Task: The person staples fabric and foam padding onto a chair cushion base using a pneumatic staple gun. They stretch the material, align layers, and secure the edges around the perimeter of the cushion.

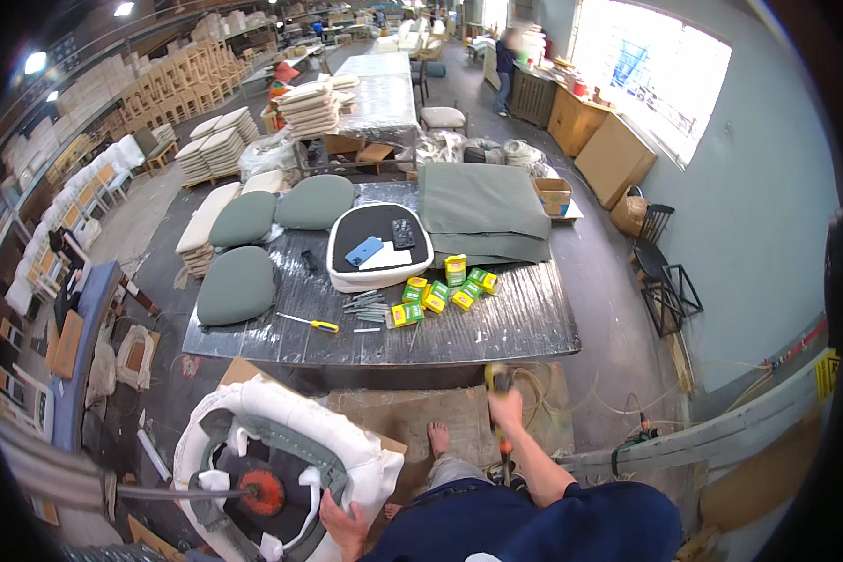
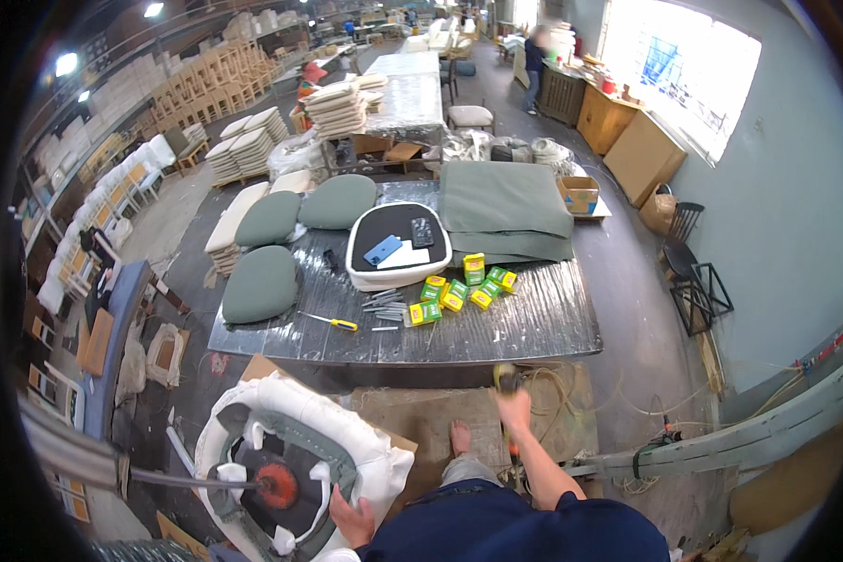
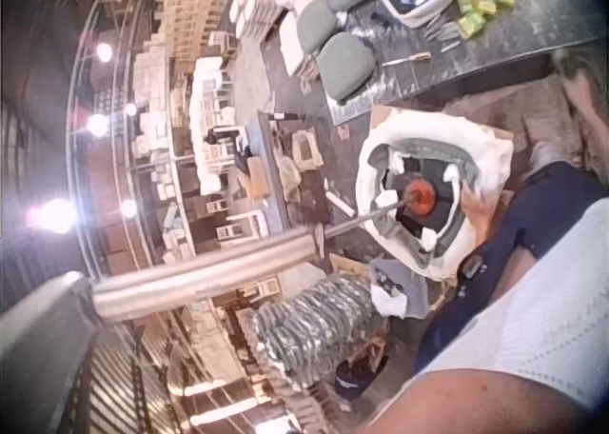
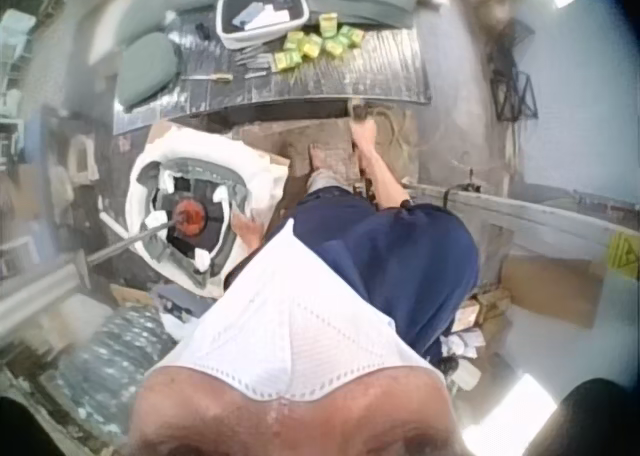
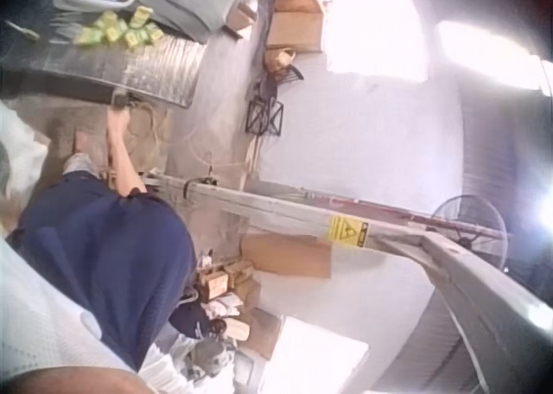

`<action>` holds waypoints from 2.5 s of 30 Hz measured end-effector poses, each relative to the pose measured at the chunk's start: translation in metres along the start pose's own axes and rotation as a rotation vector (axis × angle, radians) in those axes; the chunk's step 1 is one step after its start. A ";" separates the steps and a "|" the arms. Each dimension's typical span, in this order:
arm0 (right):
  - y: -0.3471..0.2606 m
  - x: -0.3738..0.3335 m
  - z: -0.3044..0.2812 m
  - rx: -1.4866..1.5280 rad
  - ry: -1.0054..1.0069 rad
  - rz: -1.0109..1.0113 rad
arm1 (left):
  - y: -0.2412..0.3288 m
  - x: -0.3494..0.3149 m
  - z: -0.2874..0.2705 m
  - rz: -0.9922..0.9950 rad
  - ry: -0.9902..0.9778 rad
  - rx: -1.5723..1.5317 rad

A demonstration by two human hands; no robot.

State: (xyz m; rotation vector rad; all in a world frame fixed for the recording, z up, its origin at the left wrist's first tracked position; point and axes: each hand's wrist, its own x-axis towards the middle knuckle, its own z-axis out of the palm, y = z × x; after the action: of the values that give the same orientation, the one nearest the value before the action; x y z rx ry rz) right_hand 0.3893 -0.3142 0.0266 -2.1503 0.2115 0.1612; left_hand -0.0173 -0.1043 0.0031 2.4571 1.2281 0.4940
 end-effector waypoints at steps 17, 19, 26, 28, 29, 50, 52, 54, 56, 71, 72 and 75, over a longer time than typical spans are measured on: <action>-0.300 0.386 -0.083 0.242 0.620 -0.581 | 0.029 0.026 0.059 0.027 0.321 0.468; -0.271 0.377 -0.068 0.204 0.573 -0.567 | 0.031 0.032 0.060 -0.025 0.287 0.469; -0.044 0.271 0.009 -0.022 0.168 -0.002 | 0.051 0.061 0.072 -0.220 0.172 0.324; 0.015 0.241 0.020 0.052 -0.007 0.170 | 0.048 0.065 0.073 -0.218 0.179 0.322; 0.048 0.240 0.023 -0.040 -0.032 0.249 | 0.045 0.071 0.081 -0.223 0.166 0.300; -0.071 0.262 0.084 0.409 -0.754 0.176 | 0.046 0.112 0.100 -0.388 0.078 0.360; -0.072 0.230 0.116 0.222 -0.739 0.012 | 0.069 0.130 0.087 -0.407 0.094 0.364; -0.092 0.190 0.151 0.114 -0.776 -0.119 | 0.076 0.127 0.084 -0.422 0.118 0.349; -0.124 0.144 0.172 0.066 -0.861 -0.345 | 0.083 0.116 0.087 -0.424 0.161 0.364; -0.379 -0.014 0.237 0.504 -1.100 -0.579 | 0.094 0.112 0.083 -0.423 0.151 0.373; -0.361 0.002 0.238 0.366 -1.192 -0.438 | 0.092 0.112 0.084 -0.421 0.146 0.371; -0.279 0.052 0.236 0.252 -1.251 -0.355 | 0.086 0.099 0.082 -0.432 0.123 0.379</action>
State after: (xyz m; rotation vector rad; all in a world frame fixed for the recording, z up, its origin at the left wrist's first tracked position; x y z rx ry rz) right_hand 0.4916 0.0303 0.1116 -1.4605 -0.8130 1.1299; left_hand 0.1351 -0.0852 -0.0146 2.3627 1.9980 0.3147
